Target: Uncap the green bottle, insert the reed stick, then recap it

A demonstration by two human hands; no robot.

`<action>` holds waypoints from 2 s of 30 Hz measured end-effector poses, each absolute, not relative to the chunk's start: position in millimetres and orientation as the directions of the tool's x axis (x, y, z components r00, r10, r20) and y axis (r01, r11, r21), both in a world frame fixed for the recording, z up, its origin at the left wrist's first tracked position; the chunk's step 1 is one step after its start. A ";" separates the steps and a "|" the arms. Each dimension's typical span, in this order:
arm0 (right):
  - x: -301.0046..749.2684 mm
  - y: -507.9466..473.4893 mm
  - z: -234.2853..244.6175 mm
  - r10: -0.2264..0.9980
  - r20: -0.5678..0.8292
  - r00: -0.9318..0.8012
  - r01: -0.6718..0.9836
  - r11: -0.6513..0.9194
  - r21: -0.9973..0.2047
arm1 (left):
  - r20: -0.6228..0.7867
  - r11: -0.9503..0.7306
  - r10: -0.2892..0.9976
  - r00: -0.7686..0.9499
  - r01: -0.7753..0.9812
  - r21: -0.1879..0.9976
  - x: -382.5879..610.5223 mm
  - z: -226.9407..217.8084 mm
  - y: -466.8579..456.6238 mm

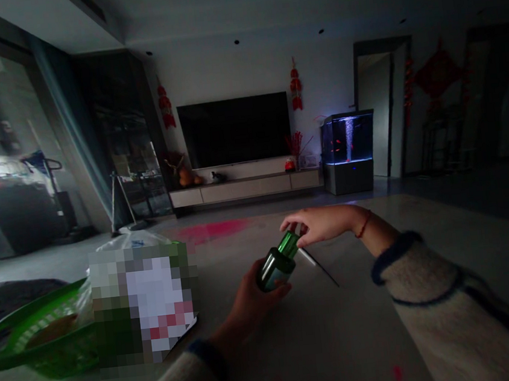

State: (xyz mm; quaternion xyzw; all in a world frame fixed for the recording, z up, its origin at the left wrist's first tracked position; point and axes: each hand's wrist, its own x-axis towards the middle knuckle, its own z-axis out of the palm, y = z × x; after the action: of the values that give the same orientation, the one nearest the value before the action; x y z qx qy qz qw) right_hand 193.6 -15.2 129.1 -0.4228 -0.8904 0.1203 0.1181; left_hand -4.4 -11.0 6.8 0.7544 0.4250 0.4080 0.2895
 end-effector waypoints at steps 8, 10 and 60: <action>179.0 -18.9 126.4 0.837 0.149 -0.526 0.804 0.547 -0.233 | 0.371 -0.471 0.875 0.310 0.378 0.797 -5.0 6.0 -10.4; 177.3 -18.0 125.8 0.848 0.125 -0.515 0.822 0.530 -0.207 | 0.376 -0.476 0.874 0.308 0.388 0.789 -5.3 4.4 -9.5; 211.4 -3.5 127.7 0.827 0.192 -0.528 0.785 0.562 -0.261 | 0.365 -0.436 0.899 0.241 0.435 0.787 -8.5 1.7 5.1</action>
State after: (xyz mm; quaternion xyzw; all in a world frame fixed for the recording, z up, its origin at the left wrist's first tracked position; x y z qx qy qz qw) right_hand 211.4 -3.5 127.7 -0.4626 -0.8712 0.0712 0.1481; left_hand -8.5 5.1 1.7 0.7373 0.4525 0.4179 0.2775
